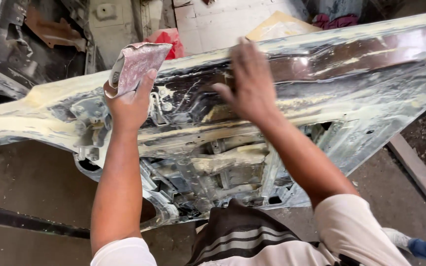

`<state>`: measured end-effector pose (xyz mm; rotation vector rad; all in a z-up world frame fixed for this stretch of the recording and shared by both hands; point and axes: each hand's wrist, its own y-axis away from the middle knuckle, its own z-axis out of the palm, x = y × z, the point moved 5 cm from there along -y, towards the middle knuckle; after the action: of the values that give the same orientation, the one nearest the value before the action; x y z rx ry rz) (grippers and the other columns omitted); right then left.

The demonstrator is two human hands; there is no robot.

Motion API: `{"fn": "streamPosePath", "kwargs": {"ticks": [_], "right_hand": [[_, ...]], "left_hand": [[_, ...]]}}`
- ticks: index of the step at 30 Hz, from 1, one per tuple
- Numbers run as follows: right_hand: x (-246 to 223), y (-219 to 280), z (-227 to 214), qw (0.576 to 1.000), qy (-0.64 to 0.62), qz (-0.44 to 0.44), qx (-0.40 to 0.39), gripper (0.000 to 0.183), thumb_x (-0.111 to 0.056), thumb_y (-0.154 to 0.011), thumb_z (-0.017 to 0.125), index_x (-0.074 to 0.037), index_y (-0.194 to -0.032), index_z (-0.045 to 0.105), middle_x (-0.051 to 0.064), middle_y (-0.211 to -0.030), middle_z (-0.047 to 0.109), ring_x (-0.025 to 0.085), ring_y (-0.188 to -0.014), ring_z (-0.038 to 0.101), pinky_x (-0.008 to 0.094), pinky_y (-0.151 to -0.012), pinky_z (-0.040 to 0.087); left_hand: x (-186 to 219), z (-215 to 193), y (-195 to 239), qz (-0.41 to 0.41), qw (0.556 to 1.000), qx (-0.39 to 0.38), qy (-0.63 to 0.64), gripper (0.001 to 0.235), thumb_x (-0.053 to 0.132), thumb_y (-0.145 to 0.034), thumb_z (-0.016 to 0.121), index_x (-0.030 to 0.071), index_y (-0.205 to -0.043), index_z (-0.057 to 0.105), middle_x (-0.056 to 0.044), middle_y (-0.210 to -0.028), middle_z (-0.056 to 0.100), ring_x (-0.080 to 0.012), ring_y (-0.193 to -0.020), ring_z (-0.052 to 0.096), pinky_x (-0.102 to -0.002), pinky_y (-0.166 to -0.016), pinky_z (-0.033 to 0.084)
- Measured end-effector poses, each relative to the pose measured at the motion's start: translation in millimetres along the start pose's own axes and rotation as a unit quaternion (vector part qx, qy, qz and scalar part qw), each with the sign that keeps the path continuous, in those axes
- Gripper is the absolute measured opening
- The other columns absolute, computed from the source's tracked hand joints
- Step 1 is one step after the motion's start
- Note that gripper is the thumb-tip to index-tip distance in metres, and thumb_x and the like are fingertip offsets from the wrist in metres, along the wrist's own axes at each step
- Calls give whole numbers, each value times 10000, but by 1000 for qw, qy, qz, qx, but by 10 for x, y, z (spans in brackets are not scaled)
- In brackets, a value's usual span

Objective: The person sands a car door frame using a sanding block, focusing on the edges and inner sections. They repeatedly wipe the surface with their hand to remove dust and check the smoothness of the sanded areas.

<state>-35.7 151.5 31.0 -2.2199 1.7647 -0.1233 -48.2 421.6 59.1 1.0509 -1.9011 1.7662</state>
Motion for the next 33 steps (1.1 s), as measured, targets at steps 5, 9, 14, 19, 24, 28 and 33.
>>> {"fn": "streamPosePath", "kwargs": {"ticks": [5, 9, 14, 19, 24, 28, 33], "right_hand": [[-940, -237, 262, 995, 1, -105, 2, 949, -717, -1024, 383, -36, -1620, 95, 185, -1718, 54, 340, -1591, 60, 469, -1291, 51], [-983, -334, 225, 977, 1, -204, 56, 810, -684, -1039, 386, -110, -1609, 325, 138, -1705, 209, 317, -1572, 190, 502, -1283, 124], [179, -355, -88, 984, -26, -108, 139, 773, -721, -993, 503, -52, -1357, 640, 151, -1298, 637, 317, -1222, 564, 503, -1149, 343], [551, -381, -51, 993, 5, -42, 112, 811, -852, -847, 670, -77, -1076, 747, 96, -961, 683, 253, -964, 589, 454, -983, 412], [488, -304, -120, 975, 4, -82, 208, 777, -820, -851, 742, -72, -1057, 732, 75, -977, 659, 282, -991, 580, 446, -910, 377], [487, -291, -145, 965, -1, -113, 238, 752, -786, -883, 765, -59, -1070, 730, 66, -1007, 654, 279, -1018, 576, 443, -915, 371], [479, -293, -170, 967, 4, -97, 234, 669, -725, -822, 829, -94, -1017, 719, 61, -980, 647, 289, -1005, 573, 437, -904, 368]], "left_hand": [[-15, -192, -132, 18, 999, -29, -17, 274, 84, -1022, 788, -32, -1250, 690, -98, -1158, 763, -136, -1053, 713, -295, -955, 566], [-151, -227, -239, 1, 998, -67, 8, 248, 68, -1032, 763, -27, -1252, 702, -112, -1143, 761, -126, -1044, 694, -291, -944, 559], [-207, -280, -380, 23, 991, -121, -57, 290, 99, -975, 780, 25, -1244, 702, -96, -1111, 758, -148, -1011, 719, -309, -906, 575], [-421, 152, -513, 142, 945, -177, -235, 132, 142, -918, 835, 120, -1027, 764, -49, -932, 756, -175, -823, 689, -368, -773, 530], [-420, 905, -448, 281, 917, -134, -247, 90, 123, -900, 818, 145, -888, 732, -21, -837, 678, -162, -818, 636, -349, -716, 452], [-482, 861, -474, 312, 891, -150, -294, 141, 60, -910, 797, 174, -889, 717, 16, -883, 678, -134, -876, 651, -328, -743, 451], [-487, 1018, -451, 311, 896, -146, -281, 189, 228, -933, 826, 156, -829, 686, -3, -822, 655, -139, -744, 599, -331, -678, 424]]}}
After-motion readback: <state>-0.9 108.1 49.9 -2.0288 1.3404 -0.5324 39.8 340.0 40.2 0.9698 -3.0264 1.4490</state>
